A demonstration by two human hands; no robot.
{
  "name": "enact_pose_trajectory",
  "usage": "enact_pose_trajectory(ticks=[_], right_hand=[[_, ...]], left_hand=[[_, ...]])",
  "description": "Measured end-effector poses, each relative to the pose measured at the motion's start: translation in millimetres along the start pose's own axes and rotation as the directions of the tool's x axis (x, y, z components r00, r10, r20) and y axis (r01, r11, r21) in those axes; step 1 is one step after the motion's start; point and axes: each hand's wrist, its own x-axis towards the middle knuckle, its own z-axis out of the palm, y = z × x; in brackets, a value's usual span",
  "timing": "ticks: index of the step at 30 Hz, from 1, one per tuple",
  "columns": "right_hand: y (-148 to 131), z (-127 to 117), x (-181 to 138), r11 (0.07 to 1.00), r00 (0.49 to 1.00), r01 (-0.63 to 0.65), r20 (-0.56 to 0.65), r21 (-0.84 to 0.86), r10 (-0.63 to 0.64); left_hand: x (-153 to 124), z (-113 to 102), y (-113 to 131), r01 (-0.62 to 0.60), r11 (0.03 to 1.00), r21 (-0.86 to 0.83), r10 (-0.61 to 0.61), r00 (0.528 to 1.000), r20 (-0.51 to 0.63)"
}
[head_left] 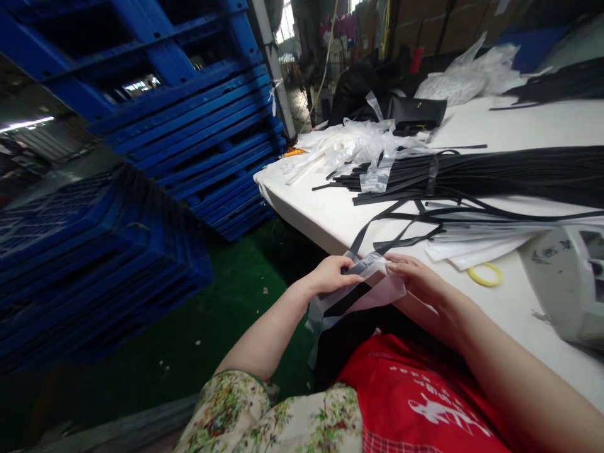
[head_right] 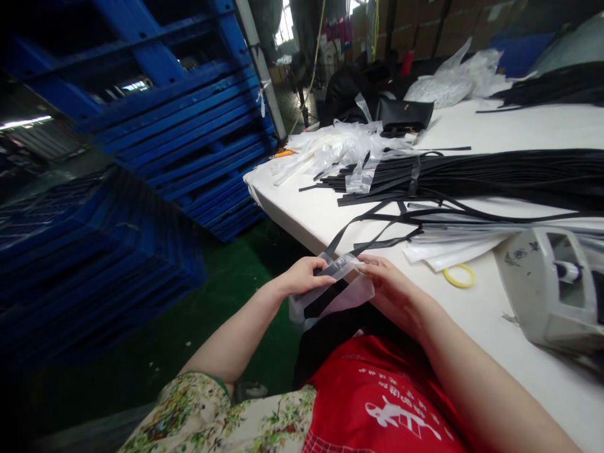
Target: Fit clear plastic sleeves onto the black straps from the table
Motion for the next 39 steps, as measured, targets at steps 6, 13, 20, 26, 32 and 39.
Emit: enact_pose_trajectory(ticks=[6,13,20,26,32,39], right_hand=[[13.4,16.7,10.8,0.985,0.996,-0.086,0.001,0.152,0.087],[11.6,22.2,10.0,0.996,0.992,-0.053,0.115,0.072,0.044],[13.5,32.2,10.2,0.995,0.997,0.013,0.068,0.102,-0.021],[1.9,11.2,2.8,0.983,0.998,0.049,0.034,-0.175,-0.044],[-13.3,-11.1,-14.9,0.907,0.941,0.114,0.336,-0.406,0.031],[-18.6,11.0,-17.6,0.861,0.937,0.220,0.345,-0.460,-0.055]], left_hand=[[-9.9,5.9,9.0,-0.116,0.943,0.311,0.123,0.992,-0.001],[-17.4,-13.8,2.0,-0.044,0.993,-0.106,0.044,0.999,-0.001],[-27.1,-5.5,12.3,-0.103,0.991,-0.082,0.129,0.877,0.463],[-20.5,10.3,-7.5,0.062,0.989,-0.131,-0.022,0.959,0.282],[-11.7,-9.8,-14.8,-0.076,0.994,0.074,0.073,0.996,0.053],[-5.3,21.9,3.8,-0.284,0.951,0.121,0.250,0.938,0.240]])
